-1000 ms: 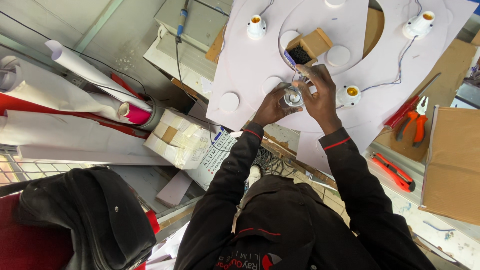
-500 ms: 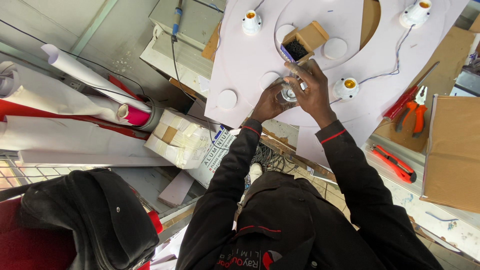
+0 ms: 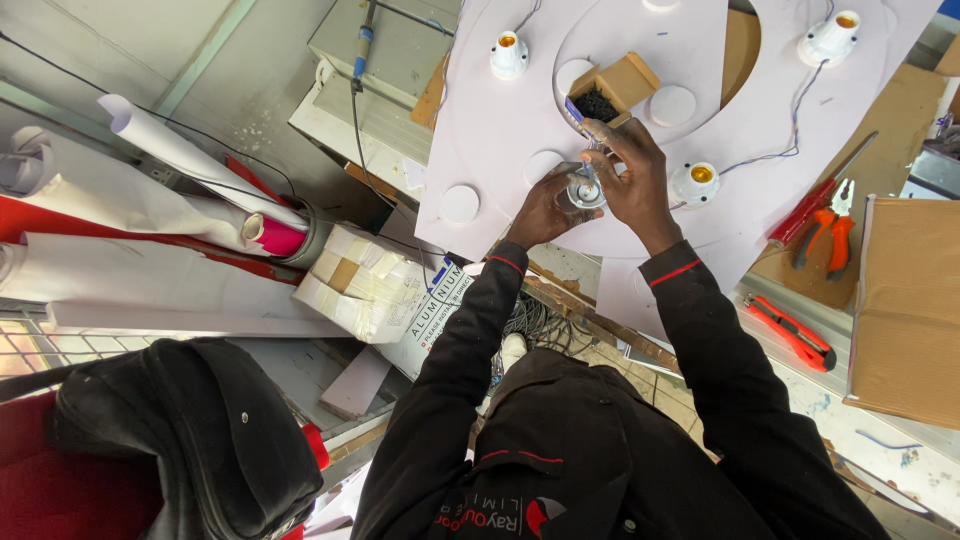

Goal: The person installs a light bulb into a white socket on a circular fixture, then uses pliers and a screwdriver to connect and secure wires to the socket terminals. The person repeats the wiring process on a second socket.

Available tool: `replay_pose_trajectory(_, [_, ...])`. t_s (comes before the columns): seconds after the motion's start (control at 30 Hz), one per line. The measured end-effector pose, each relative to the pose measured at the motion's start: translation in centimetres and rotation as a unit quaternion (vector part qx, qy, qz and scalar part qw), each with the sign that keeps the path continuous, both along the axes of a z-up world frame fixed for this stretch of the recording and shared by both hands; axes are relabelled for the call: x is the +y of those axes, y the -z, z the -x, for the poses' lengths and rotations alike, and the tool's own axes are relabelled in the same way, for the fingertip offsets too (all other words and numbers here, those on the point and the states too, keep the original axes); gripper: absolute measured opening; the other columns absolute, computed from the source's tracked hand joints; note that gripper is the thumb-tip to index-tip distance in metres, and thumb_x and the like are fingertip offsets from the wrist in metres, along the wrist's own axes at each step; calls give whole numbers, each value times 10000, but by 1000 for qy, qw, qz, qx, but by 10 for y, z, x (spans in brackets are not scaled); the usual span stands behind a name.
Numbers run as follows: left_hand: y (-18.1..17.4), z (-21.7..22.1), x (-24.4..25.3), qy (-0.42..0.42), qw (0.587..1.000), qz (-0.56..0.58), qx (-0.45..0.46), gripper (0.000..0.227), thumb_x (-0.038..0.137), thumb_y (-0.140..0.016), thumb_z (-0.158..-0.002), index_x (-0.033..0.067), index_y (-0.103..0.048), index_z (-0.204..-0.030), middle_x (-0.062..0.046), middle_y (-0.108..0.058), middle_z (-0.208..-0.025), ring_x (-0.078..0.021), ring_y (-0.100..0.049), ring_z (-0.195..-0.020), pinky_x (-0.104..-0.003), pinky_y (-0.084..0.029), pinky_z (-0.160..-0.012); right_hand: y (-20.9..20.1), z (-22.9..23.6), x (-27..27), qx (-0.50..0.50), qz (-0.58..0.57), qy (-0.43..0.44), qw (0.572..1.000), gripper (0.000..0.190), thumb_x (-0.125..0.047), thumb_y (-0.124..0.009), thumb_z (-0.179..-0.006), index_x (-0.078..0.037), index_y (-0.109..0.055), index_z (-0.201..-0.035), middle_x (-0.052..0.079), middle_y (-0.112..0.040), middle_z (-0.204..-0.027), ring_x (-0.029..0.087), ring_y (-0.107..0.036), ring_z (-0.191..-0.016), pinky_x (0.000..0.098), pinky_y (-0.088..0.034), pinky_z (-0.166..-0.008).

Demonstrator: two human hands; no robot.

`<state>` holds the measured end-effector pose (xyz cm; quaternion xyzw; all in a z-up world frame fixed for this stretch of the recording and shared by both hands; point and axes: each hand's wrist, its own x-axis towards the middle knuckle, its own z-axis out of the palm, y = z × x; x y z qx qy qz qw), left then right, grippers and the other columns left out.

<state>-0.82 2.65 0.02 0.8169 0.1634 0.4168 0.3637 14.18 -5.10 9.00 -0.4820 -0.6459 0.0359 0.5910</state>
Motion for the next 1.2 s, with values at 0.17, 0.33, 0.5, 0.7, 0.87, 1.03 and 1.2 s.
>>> replay_pose_trajectory(0.17, [-9, 1, 2, 17, 1000, 24, 3, 483, 296, -961, -725, 42, -718, -1056, -203, -729, -1109, -454, -667, -1127, -528, -516, -1022, 3, -9, -1, -2, 15, -1, 1000, 308, -113, -764, -1041, -27, -737, -1335, 147, -528, -894, 343, -664, -819, 393, -611, -694])
replay_pose_trajectory(0.33, [21, 1, 5, 36, 999, 26, 27, 581, 393, -914, -805, 115, -648, -1241, -97, -644, -1312, -279, -636, -1237, -383, -498, -1092, -9, -3, -15, -40, 45, -7, 998, 282, -130, -643, -1122, 7, -667, -1367, 164, -582, -1061, 294, -593, -929, 388, -593, -786])
replay_pose_trajectory(0.5, [-11, 3, -3, 25, 1000, 6, -14, 458, 268, -948, -739, 28, -709, -1048, -226, -727, -1084, -485, -661, -1126, -559, -517, -1011, -9, -7, -5, -2, 36, -67, 997, 310, -66, -632, -1076, 16, -683, -1370, 285, -637, -1009, 506, -672, -940, 570, -577, -751])
replay_pose_trajectory(0.7, [-13, 3, -5, 26, 1000, 2, -6, 460, 286, -942, -761, 54, -704, -1079, -208, -721, -1092, -483, -663, -1101, -542, -526, -995, -6, -5, -9, 20, 68, -103, 992, 296, -20, -538, -1095, 45, -653, -1359, 287, -675, -1161, 487, -667, -1081, 568, -543, -918])
replay_pose_trajectory(0.87, [-5, 0, -1, 13, 1000, 6, 0, 534, 324, -978, -721, 70, -702, -1100, -175, -725, -1118, -437, -678, -1109, -516, -529, -1002, -13, -10, -6, 10, 56, -106, 993, 300, -135, -604, -1087, -20, -693, -1351, 159, -610, -1157, 341, -620, -1104, 452, -545, -967])
replay_pose_trajectory(1.03, [7, 0, 1, 10, 998, 57, 12, 634, 330, -986, -710, 106, -647, -1197, -176, -709, -1138, -437, -672, -1128, -547, -530, -997, -11, -10, -7, 67, 47, -132, 988, 244, -152, -651, -1082, -34, -727, -1281, 112, -538, -1093, 239, -591, -1013, 382, -538, -944])
replay_pose_trajectory(1.2, [-6, 3, -1, 32, 999, 39, -7, 498, 271, -974, -730, 97, -671, -1086, -161, -694, -1074, -434, -668, -1077, -495, -524, -984, -4, -13, -7, 91, 87, -169, 977, 257, -107, -540, -1120, -4, -705, -1287, 151, -557, -1127, 292, -597, -1101, 468, -495, -1000])
